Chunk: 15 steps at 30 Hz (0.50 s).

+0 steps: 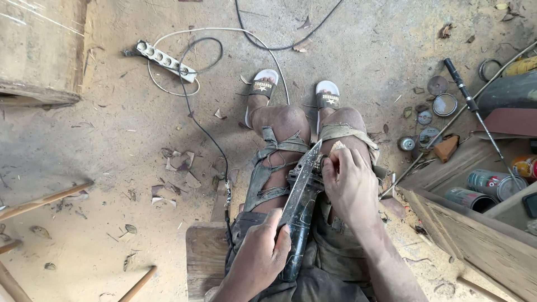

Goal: Carving and shaping a small circular piece of wood using a knife

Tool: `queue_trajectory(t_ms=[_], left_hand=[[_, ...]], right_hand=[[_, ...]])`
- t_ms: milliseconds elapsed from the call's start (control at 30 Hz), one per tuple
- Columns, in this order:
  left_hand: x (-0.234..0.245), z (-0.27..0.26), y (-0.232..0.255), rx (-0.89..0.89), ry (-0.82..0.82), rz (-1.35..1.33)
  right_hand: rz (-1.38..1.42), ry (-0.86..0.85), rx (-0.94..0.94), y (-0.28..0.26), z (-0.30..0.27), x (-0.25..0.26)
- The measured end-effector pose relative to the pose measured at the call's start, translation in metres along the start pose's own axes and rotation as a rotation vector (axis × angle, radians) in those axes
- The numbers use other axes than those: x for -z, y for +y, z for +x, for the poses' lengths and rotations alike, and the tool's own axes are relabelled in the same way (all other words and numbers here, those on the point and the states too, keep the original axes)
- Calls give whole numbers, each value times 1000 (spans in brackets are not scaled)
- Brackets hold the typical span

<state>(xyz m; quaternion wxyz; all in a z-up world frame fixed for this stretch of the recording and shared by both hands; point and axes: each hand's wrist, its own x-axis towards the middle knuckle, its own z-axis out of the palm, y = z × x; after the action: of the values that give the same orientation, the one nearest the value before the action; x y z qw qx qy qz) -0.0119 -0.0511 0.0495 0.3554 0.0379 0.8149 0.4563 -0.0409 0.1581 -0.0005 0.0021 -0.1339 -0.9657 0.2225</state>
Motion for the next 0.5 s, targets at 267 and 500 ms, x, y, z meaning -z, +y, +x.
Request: queue_trajectory(t_ms=[267, 500], left_hand=[[-7, 31, 10, -78, -46, -63], [0, 51, 21, -90, -36, 28]], right_hand=[[357, -63, -43, 13, -4, 6], [246, 25, -45, -2, -3, 5]])
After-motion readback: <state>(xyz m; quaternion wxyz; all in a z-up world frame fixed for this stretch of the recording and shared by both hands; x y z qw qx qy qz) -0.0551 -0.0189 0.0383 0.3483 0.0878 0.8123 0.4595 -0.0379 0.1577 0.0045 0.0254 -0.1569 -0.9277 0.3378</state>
